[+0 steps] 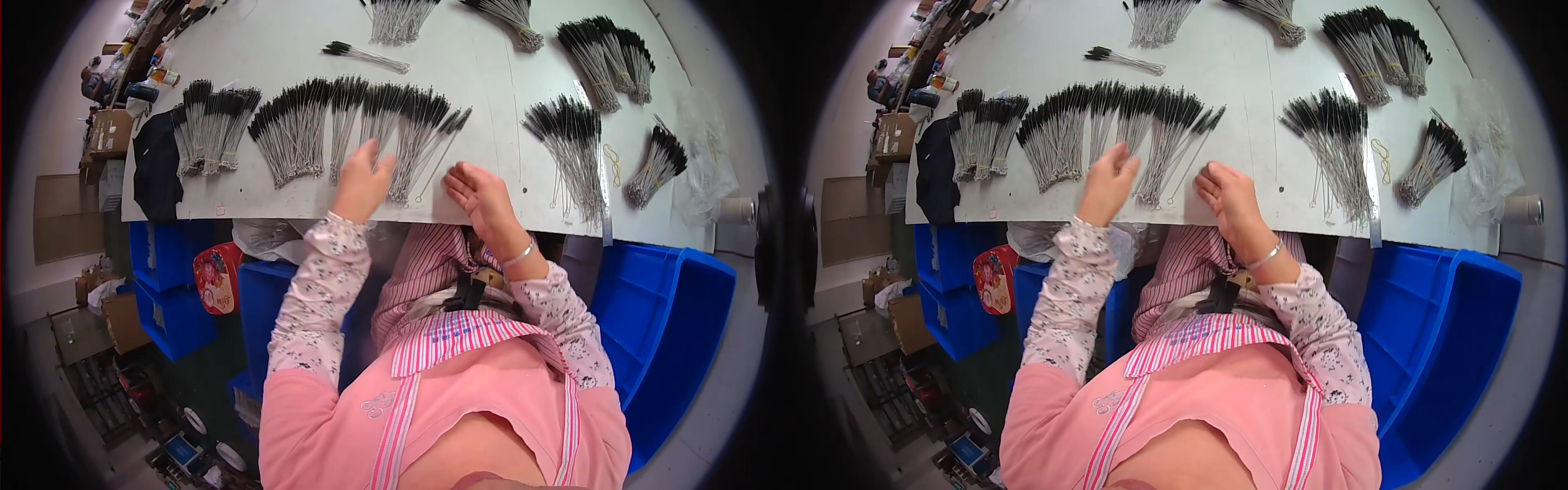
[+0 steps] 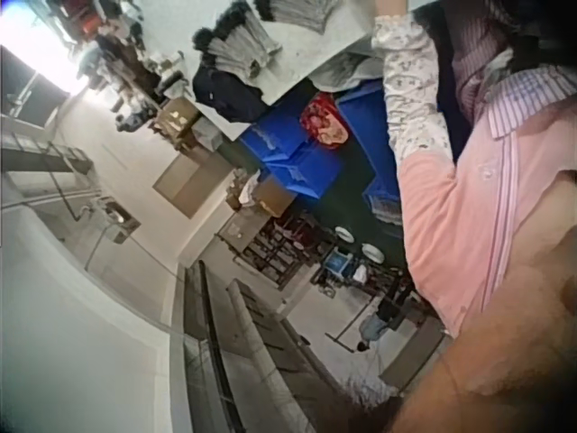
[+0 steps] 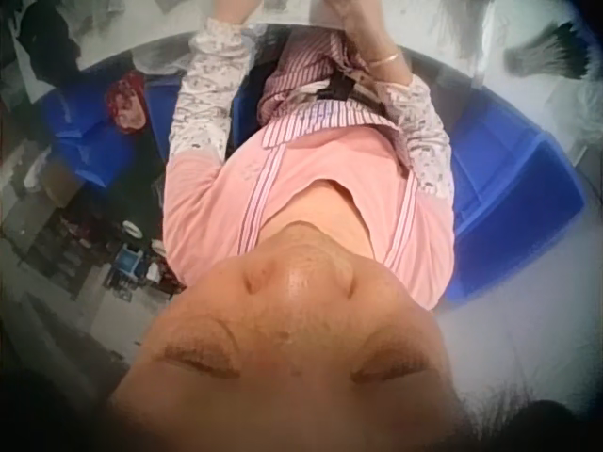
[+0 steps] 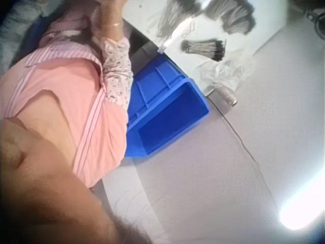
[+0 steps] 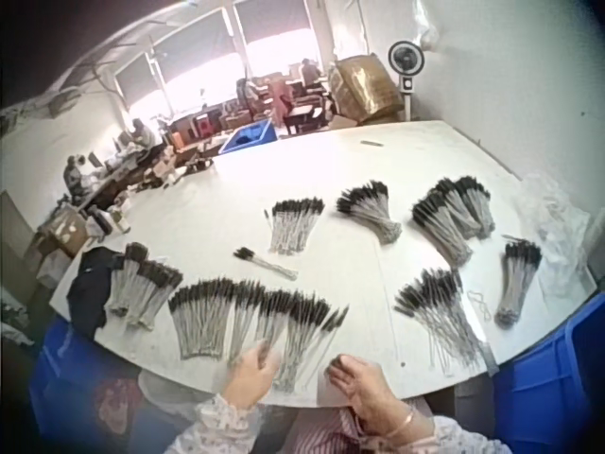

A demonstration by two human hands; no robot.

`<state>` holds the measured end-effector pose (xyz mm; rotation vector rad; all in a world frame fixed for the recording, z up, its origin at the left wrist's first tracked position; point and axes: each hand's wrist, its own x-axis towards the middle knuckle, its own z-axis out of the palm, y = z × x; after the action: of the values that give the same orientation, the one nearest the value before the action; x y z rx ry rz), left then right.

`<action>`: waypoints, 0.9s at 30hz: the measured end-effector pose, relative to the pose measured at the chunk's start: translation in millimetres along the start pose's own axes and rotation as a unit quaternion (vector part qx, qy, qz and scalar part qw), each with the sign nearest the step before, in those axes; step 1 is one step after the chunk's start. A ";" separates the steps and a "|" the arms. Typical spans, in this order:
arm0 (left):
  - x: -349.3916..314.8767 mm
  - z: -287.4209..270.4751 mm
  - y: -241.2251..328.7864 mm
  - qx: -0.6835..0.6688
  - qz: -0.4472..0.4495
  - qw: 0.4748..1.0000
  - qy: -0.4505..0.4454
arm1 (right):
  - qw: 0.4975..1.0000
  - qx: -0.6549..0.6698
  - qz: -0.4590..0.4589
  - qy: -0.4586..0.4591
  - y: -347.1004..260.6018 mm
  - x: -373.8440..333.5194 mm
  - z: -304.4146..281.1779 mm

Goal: The person sorts small metal brushes with black bristles on a white table. They pick up bundles of brushes, separate them into smaller groups, and arrange them into neat rows. The person handles the brushes by hand, organizing them into distinct piles across the workspace.

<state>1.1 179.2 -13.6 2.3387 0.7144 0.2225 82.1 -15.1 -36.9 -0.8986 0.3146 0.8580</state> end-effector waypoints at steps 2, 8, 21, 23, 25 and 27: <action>-15.7 18.4 14.4 -0.006 0.004 1.000 -0.006 | 1.000 0.004 0.010 0.015 -0.3 7.5 4.1; -19.1 50.4 43.3 0.243 -0.006 0.970 0.022 | 0.999 0.039 0.032 0.020 5.6 16.4 5.6; -1.0 70.5 41.0 0.227 -0.027 0.973 -0.015 | 0.996 0.048 0.044 -0.060 6.6 22.9 -12.5; -3.0 58.7 45.7 0.097 -0.061 0.992 -0.047 | 1.000 0.005 -0.028 0.009 4.0 1.4 -5.8; -5.3 66.1 39.0 -0.074 -0.066 0.994 -0.052 | 0.961 -0.138 -0.241 0.011 4.2 -22.3 6.0; -20.7 48.7 76.5 -0.530 -0.171 0.813 -0.171 | 0.849 -0.308 -0.430 0.001 -10.4 -50.5 16.4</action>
<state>33.4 93.0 -0.1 1.1084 0.5842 0.0071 56.3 -31.7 7.6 -1.4700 -0.3924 0.0885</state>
